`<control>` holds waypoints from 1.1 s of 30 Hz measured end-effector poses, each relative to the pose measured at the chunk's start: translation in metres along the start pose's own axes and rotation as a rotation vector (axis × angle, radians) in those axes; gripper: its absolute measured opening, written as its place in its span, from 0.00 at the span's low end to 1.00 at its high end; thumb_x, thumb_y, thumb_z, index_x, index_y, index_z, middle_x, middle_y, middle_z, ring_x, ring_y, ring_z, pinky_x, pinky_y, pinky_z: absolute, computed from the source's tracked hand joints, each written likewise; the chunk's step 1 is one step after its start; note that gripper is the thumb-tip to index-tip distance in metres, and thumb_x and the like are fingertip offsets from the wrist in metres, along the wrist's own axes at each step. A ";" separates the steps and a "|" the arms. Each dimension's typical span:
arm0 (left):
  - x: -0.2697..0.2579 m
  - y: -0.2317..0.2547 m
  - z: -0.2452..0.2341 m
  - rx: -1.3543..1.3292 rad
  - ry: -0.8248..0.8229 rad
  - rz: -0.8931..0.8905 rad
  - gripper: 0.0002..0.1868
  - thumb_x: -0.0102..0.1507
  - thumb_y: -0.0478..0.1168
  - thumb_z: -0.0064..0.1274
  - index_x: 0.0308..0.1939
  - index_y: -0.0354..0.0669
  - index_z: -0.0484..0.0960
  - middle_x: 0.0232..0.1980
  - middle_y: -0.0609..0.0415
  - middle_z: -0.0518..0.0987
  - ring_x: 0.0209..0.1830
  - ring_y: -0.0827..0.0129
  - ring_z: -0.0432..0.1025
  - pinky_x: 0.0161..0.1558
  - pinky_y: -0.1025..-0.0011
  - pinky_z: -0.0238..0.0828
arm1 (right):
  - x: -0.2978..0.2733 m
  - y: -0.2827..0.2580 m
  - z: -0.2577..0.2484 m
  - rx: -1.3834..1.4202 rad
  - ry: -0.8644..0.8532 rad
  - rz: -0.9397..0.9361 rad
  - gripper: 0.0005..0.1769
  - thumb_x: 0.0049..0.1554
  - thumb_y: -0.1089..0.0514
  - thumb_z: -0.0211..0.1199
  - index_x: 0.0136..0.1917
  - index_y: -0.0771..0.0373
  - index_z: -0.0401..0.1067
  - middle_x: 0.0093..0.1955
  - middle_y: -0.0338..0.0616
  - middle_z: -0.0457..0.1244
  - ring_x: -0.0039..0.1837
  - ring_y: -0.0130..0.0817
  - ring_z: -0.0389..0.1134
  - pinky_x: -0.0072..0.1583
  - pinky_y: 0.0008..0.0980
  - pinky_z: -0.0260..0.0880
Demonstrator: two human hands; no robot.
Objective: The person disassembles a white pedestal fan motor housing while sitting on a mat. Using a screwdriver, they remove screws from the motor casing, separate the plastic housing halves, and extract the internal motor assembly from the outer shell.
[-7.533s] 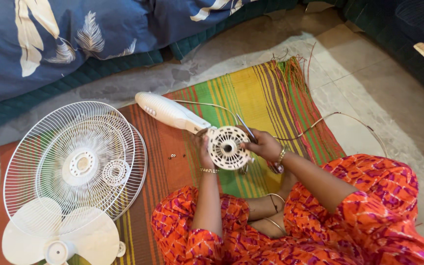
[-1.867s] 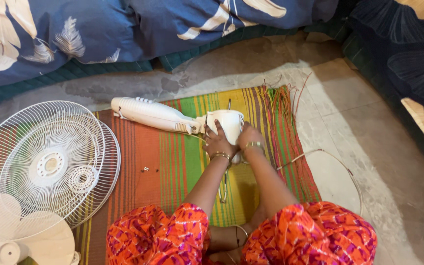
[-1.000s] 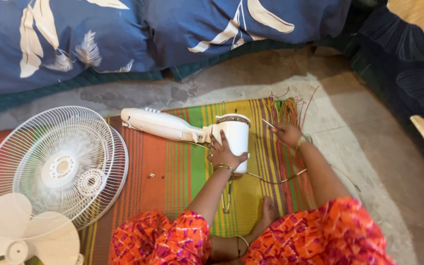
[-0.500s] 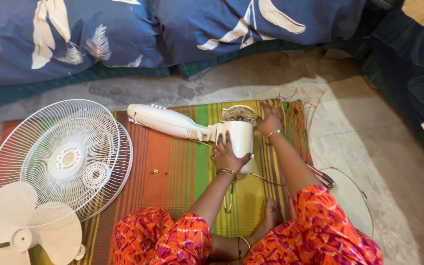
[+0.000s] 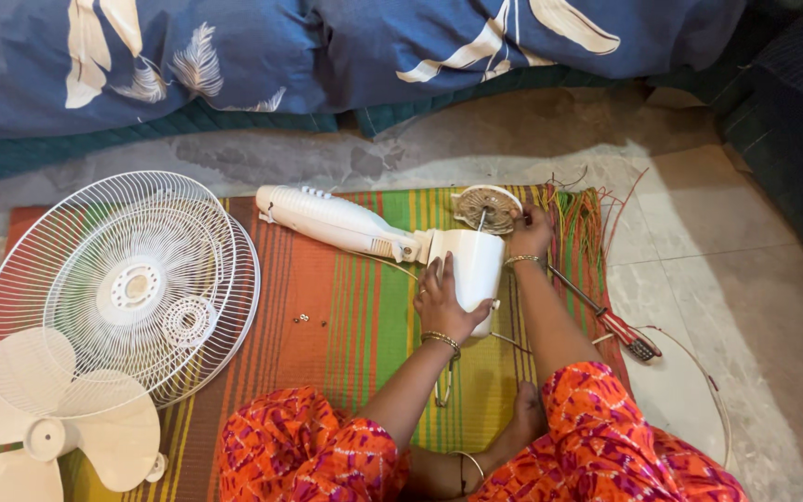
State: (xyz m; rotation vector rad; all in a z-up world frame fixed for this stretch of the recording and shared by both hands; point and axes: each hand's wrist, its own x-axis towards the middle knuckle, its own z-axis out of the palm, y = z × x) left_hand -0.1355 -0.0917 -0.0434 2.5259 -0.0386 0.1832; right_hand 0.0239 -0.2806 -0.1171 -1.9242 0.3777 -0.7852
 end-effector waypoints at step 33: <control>-0.014 -0.158 -0.034 -1.371 0.131 -0.306 0.27 0.68 0.53 0.59 0.62 0.37 0.78 0.48 0.56 0.81 0.41 0.73 0.70 0.42 0.72 0.67 | -0.062 -0.152 -0.018 -0.066 -1.049 -0.265 0.27 0.52 0.45 0.73 0.61 0.59 0.75 0.52 0.46 0.70 0.56 0.42 0.71 0.59 0.42 0.71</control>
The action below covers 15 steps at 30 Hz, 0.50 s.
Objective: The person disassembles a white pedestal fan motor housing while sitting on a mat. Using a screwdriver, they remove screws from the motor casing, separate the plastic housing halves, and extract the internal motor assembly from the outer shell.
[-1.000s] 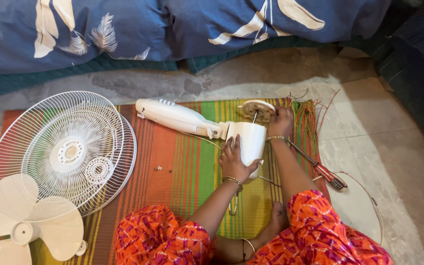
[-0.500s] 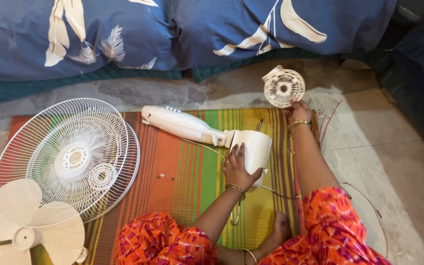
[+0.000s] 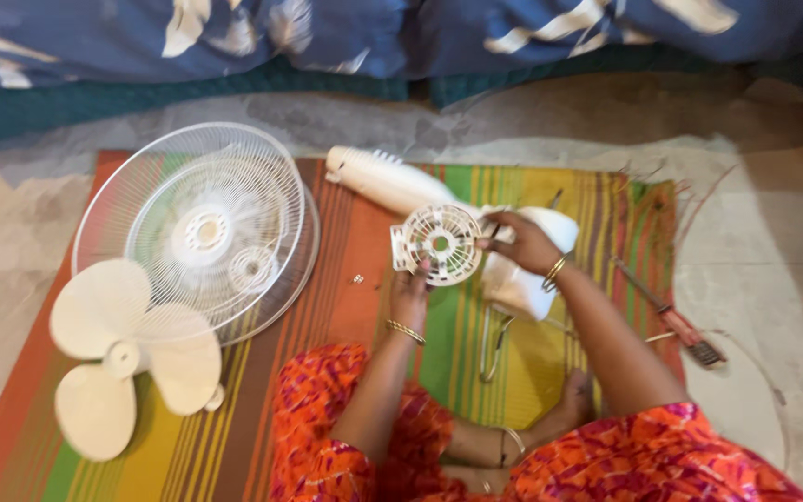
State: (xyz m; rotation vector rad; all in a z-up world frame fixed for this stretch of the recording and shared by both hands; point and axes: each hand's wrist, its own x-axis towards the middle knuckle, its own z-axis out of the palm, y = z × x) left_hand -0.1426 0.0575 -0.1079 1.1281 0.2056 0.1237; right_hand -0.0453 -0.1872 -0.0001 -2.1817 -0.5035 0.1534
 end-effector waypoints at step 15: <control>0.005 0.034 -0.186 1.117 0.142 -0.376 0.24 0.63 0.50 0.64 0.55 0.37 0.82 0.50 0.44 0.84 0.52 0.55 0.79 0.54 0.61 0.73 | 0.011 0.048 -0.039 -0.673 -0.155 0.544 0.55 0.34 0.27 0.79 0.67 0.57 0.74 0.69 0.55 0.61 0.77 0.55 0.52 0.72 0.54 0.59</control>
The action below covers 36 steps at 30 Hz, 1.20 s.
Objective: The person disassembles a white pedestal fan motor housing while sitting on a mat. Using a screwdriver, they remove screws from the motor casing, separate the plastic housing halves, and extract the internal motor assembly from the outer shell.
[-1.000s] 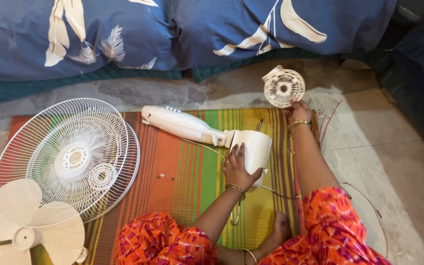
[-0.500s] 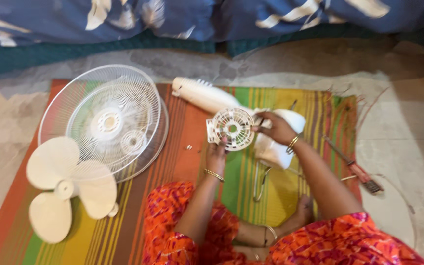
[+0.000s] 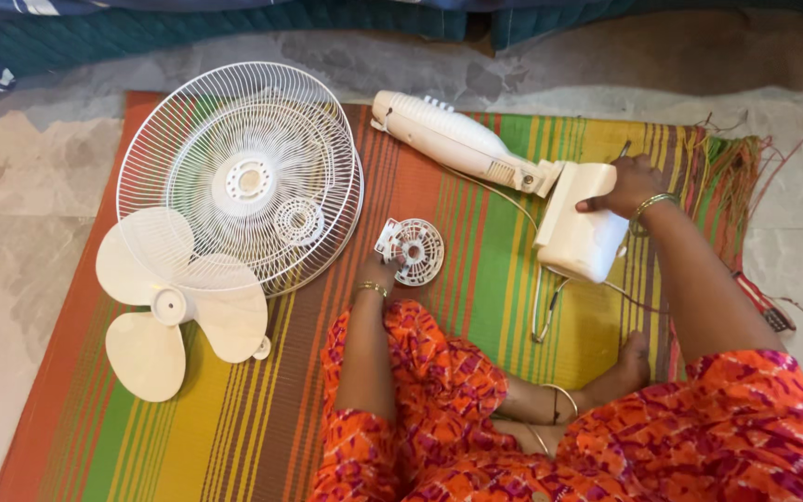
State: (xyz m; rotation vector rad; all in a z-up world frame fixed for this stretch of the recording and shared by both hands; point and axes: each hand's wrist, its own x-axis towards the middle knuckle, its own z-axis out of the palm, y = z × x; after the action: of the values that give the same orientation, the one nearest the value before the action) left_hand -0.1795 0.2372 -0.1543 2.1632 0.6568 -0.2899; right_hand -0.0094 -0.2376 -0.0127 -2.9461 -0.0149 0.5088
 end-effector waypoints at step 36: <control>-0.191 0.097 -0.018 -0.072 0.380 0.881 0.21 0.64 0.38 0.56 0.61 0.49 0.77 0.56 0.50 0.80 0.54 0.57 0.77 0.55 0.60 0.76 | -0.272 -0.127 0.076 -0.005 0.834 -0.429 0.22 0.48 0.61 0.62 0.57 0.51 0.75 0.57 0.41 0.64 0.64 0.41 0.63 0.65 0.46 0.61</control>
State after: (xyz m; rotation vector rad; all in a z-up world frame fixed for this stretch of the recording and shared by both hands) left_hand -0.2863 0.1331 0.0010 2.2299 -0.1336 0.6101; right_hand -0.2887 -0.1108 0.0261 -2.7864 -0.5241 -0.7646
